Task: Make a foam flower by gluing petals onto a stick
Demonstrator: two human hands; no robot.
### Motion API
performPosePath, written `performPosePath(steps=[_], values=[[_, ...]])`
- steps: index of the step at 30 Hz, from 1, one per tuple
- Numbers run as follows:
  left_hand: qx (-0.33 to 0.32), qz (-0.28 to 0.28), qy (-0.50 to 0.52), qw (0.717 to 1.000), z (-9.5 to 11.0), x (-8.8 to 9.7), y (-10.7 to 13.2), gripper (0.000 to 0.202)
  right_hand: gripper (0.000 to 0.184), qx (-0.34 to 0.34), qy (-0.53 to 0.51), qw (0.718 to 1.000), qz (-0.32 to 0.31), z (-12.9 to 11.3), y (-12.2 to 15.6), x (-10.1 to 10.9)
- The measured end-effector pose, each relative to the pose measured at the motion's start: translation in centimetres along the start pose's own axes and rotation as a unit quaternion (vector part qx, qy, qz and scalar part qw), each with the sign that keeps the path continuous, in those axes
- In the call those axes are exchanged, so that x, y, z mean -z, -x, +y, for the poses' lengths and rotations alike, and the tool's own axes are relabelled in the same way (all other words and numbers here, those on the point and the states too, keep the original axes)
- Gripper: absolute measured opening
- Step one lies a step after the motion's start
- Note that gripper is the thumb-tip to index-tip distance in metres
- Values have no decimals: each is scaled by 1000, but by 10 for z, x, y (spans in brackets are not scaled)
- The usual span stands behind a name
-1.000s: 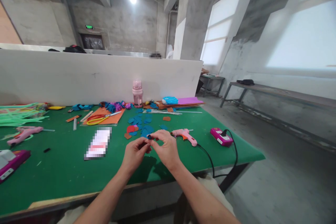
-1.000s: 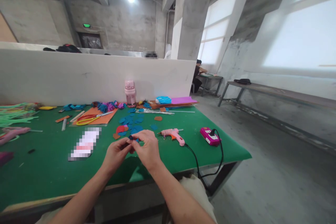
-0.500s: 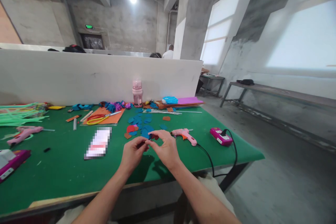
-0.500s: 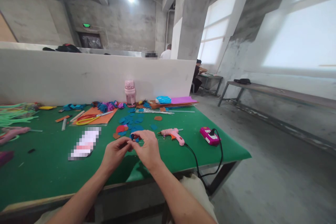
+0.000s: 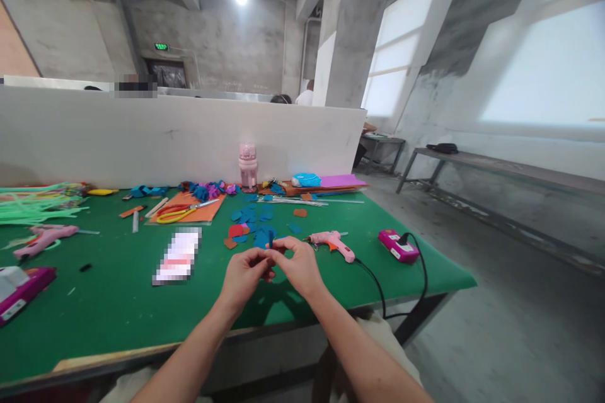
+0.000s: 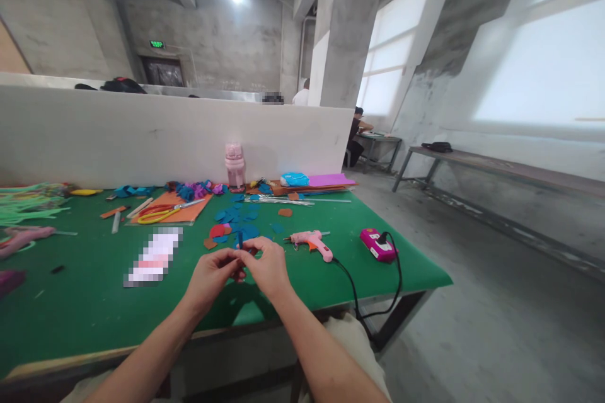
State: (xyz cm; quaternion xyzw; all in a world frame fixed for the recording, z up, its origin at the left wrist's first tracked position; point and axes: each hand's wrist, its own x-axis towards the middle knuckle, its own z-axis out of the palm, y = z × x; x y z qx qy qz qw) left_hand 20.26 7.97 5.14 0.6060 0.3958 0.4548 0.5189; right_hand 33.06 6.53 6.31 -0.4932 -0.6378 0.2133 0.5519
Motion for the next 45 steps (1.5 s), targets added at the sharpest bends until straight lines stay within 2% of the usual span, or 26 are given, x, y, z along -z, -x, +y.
performPosePath(steps=[3,7,12,18,25,33,40,45], values=[[38,-8,32,999,2,-1,1,26,19,-34,-47,998,-14,5,-1,-1],[55,-18,40,998,3,-1,2,27,27,-91,-123,987,-37,9,-3,-3],[65,-42,45,996,3,-3,3,27,28,-131,-159,979,-6,9,-5,-3],[64,-34,77,994,3,-2,3,25,28,-135,-197,968,-76,9,-3,-3],[69,-34,88,993,3,-3,4,24,26,-165,-207,964,-34,6,-5,-3],[54,-25,70,996,2,-4,3,24,25,-142,-178,973,-46,9,-6,-6],[53,23,63,996,3,-7,4,23,26,-142,-200,967,-74,12,-4,-8],[57,-31,29,997,7,4,1,25,23,-133,-174,974,-56,11,-5,-5]])
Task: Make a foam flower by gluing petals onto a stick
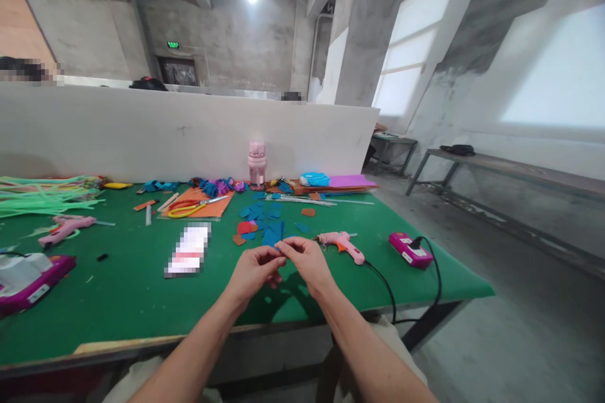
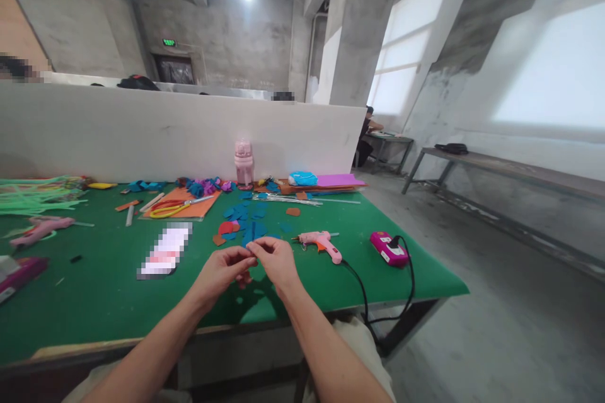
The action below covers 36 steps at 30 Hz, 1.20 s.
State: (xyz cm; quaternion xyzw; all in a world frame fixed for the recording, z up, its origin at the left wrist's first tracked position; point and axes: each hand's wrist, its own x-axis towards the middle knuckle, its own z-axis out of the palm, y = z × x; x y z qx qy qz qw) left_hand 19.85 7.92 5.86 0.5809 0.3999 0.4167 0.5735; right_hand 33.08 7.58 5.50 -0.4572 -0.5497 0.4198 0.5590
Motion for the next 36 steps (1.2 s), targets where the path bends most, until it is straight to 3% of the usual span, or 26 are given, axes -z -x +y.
performPosePath(steps=[4,10,15,23,30,36], values=[[-32,41,-22,998,4,14,-4,28,23,18,52,998,-2,-3,1,0],[-39,66,5,997,3,12,-3,23,20,60,143,988,-12,-1,9,-8],[-37,120,67,990,1,21,-8,22,16,48,146,987,-37,1,13,-12],[2,81,187,979,1,23,-8,20,19,16,120,992,-35,5,12,-18],[5,102,199,975,3,20,-7,23,20,8,111,993,-29,6,14,-20],[0,87,178,980,1,20,-7,22,20,6,112,993,-30,6,15,-22]])
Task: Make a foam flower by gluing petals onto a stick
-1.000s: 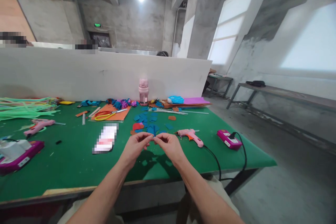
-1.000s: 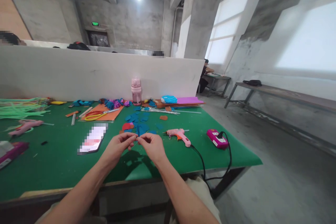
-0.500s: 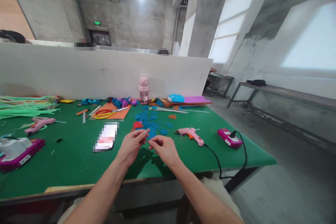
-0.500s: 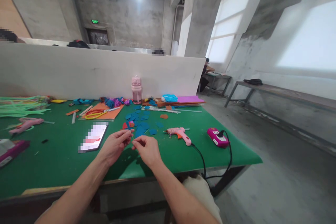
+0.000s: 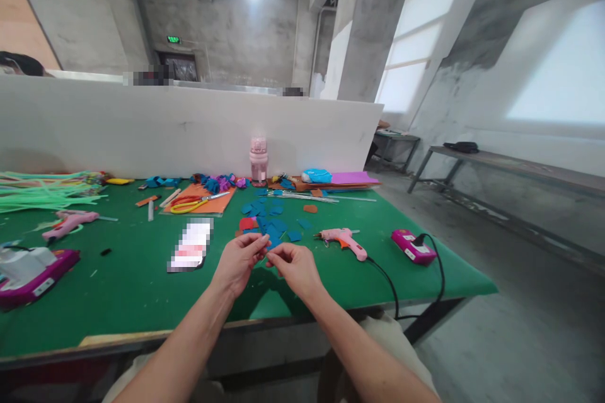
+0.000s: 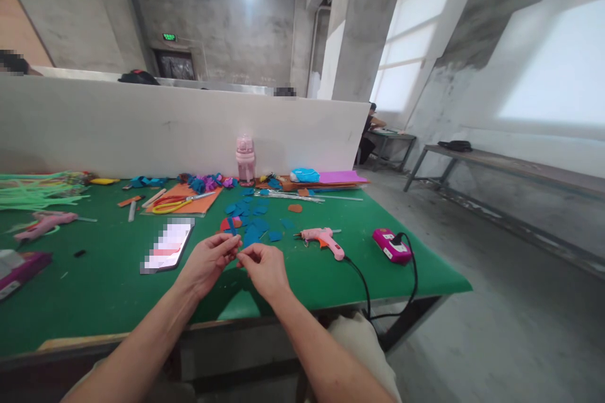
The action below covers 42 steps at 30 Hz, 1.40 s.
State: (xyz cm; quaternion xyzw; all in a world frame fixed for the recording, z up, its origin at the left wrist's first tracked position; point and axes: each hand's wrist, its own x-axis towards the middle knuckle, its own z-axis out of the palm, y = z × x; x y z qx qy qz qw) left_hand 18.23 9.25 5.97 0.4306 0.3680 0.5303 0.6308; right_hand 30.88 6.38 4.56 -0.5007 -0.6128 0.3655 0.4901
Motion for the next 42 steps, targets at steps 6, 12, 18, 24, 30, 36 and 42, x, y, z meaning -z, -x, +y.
performPosePath(steps=[6,12,18,24,30,36,42], values=[[-60,-33,-90,994,4,-4,7,22,19,62,80,994,38,0,0,3],[-113,-32,-167,979,5,-8,11,16,22,114,87,988,62,-2,0,4],[-210,-48,-211,953,2,-7,14,10,20,129,78,984,94,-2,-2,8],[-266,-30,-263,927,4,-9,15,9,18,133,66,984,94,-3,-1,7],[-196,-14,-234,952,5,-3,9,15,16,140,61,985,83,-3,0,6],[-154,-2,-222,963,4,-2,9,18,17,152,52,985,69,-5,1,7],[-139,2,-202,969,8,-7,12,19,18,128,62,988,56,-6,-1,5]])
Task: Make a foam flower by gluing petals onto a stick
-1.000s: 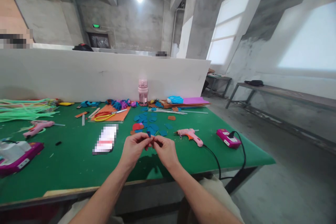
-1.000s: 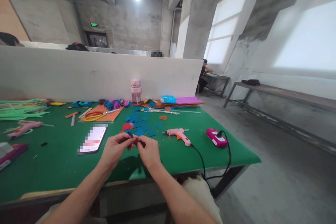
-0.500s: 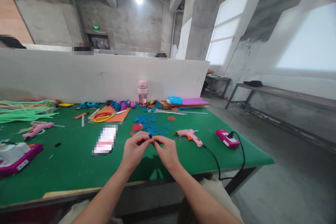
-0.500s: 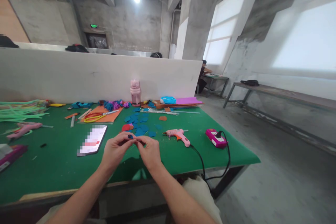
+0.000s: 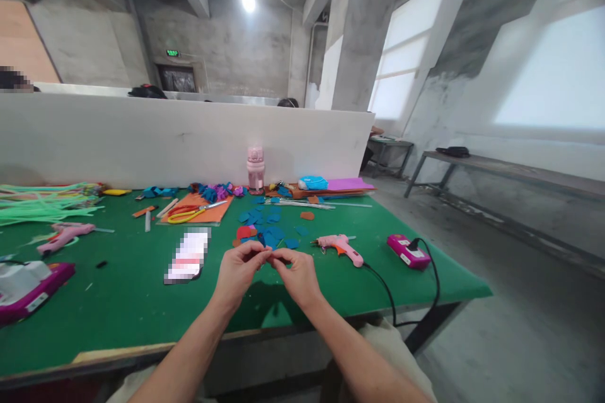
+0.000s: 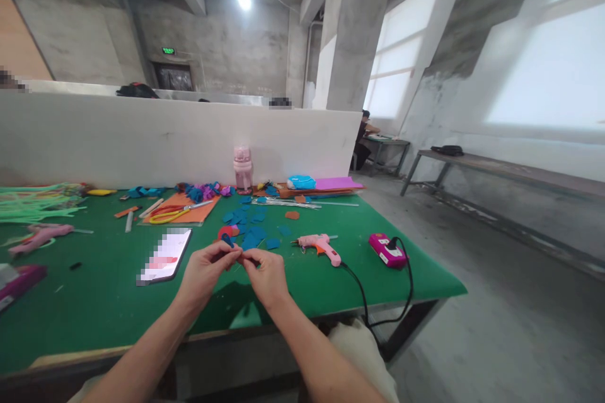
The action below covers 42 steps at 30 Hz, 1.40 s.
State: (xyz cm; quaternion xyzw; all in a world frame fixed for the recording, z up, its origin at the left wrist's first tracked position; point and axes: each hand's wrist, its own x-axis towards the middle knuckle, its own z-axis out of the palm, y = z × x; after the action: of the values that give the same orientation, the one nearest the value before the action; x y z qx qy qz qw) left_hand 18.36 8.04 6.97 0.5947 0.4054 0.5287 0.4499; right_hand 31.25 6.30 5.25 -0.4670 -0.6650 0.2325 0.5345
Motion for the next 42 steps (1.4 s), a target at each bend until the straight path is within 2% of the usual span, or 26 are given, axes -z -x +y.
performPosePath(steps=[3,5,7,9,10,12,14,15,17,19,22,27,32,35,37,39,42], values=[[8,39,-13,999,4,15,-7,22,23,-14,-4,1000,2,5,-8,14],[2,89,10,996,4,29,-13,24,28,-30,9,998,60,12,-15,32],[-9,155,76,985,2,42,-18,27,32,-52,26,988,145,21,-23,52],[0,180,119,976,-3,48,-20,28,35,-74,46,977,194,29,-32,66],[17,177,108,978,-6,48,-20,28,36,-80,55,977,190,32,-36,70],[52,145,52,987,-10,43,-17,27,32,-82,79,985,133,37,-45,67],[57,108,25,992,-10,35,-12,23,23,-77,142,987,27,41,-55,54],[52,98,20,994,-9,31,-11,21,19,-68,188,979,-42,44,-59,45],[36,66,16,997,-6,27,-9,19,11,-44,284,945,-159,51,-69,26],[22,38,36,998,-2,27,-9,17,5,-51,313,927,-201,59,-76,11],[11,9,67,998,-1,30,-12,17,5,-75,343,910,-222,70,-83,-2],[-3,-24,46,999,-5,29,-16,13,5,-75,361,894,-253,78,-85,-6],[2,-56,25,998,-9,26,-17,15,7,-62,352,903,-239,74,-79,3],[18,-32,4,999,-13,24,-20,17,10,-50,332,916,-220,65,-73,13],[26,-1,-25,999,-16,23,-23,19,12,-50,285,935,-204,57,-68,20],[33,25,-58,997,-18,22,-25,23,17,-64,193,960,-191,50,-60,24],[64,23,-108,992,-18,18,-25,32,24,-121,24,976,-181,40,-49,25]])
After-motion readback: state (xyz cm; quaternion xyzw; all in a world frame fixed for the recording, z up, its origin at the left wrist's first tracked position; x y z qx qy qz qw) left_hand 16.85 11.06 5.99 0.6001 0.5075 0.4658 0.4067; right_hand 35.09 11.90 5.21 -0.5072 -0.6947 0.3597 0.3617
